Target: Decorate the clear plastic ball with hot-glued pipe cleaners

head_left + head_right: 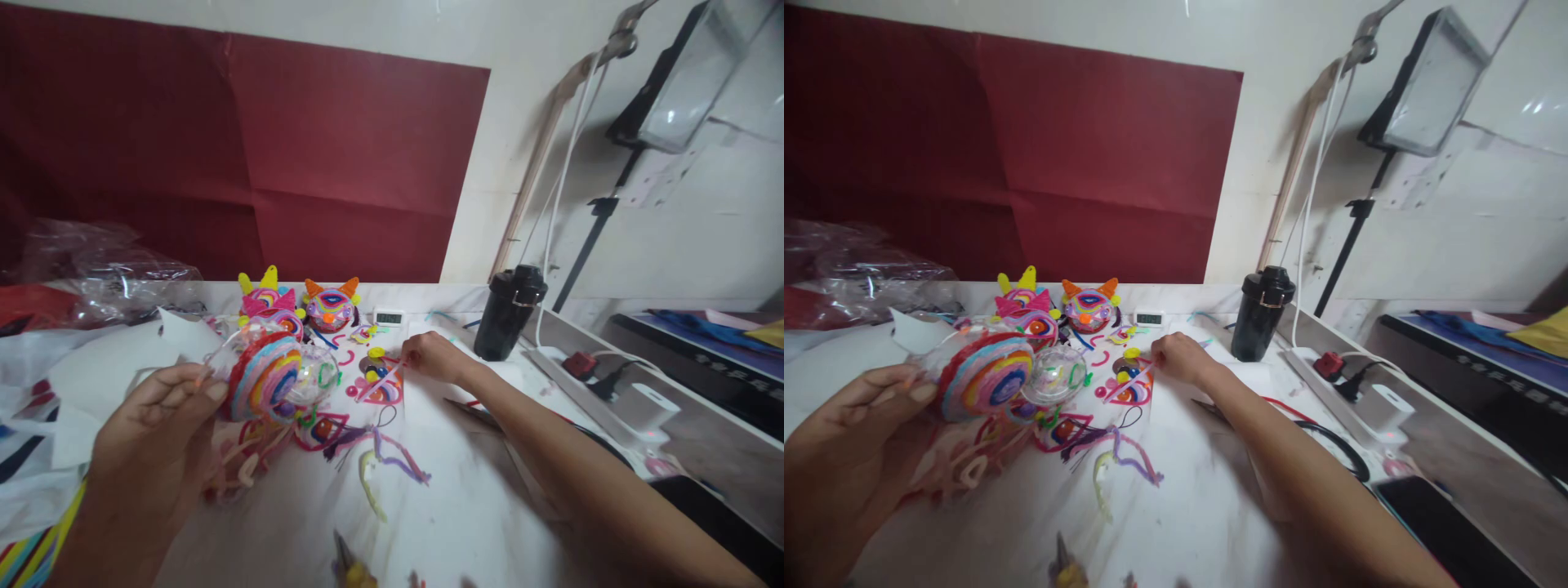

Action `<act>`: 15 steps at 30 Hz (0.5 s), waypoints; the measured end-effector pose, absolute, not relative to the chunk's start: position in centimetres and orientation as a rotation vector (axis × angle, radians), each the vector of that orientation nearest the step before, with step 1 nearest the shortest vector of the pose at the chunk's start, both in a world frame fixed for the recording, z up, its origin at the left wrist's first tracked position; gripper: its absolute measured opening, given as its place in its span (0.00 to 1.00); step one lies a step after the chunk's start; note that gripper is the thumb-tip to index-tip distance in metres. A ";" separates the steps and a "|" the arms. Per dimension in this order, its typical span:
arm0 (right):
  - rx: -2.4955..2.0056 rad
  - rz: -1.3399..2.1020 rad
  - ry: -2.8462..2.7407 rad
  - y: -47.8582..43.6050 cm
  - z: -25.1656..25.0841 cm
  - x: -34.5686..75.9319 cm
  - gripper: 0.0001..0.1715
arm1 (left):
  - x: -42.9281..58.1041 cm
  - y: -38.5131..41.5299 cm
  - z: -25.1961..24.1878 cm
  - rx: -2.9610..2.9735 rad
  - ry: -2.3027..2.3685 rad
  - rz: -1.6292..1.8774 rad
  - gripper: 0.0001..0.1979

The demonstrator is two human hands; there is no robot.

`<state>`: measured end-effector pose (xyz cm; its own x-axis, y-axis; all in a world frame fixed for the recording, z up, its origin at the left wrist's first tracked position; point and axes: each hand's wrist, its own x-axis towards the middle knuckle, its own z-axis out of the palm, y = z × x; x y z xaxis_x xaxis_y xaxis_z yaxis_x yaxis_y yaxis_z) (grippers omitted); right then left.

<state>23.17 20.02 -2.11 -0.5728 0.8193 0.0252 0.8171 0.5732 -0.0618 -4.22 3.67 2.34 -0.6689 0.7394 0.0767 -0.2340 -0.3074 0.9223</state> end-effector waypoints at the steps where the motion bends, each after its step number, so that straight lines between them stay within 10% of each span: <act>1: -1.470 0.054 -2.719 20.2 -2.2 23.4 0.15 | -4.2 3.6 2.5 0.667 1.305 2.020 0.16; 15: -1.766 0.084 -2.576 22.4 -2.1 19.0 0.16 | -6.1 3.8 1.7 0.698 1.220 2.061 0.15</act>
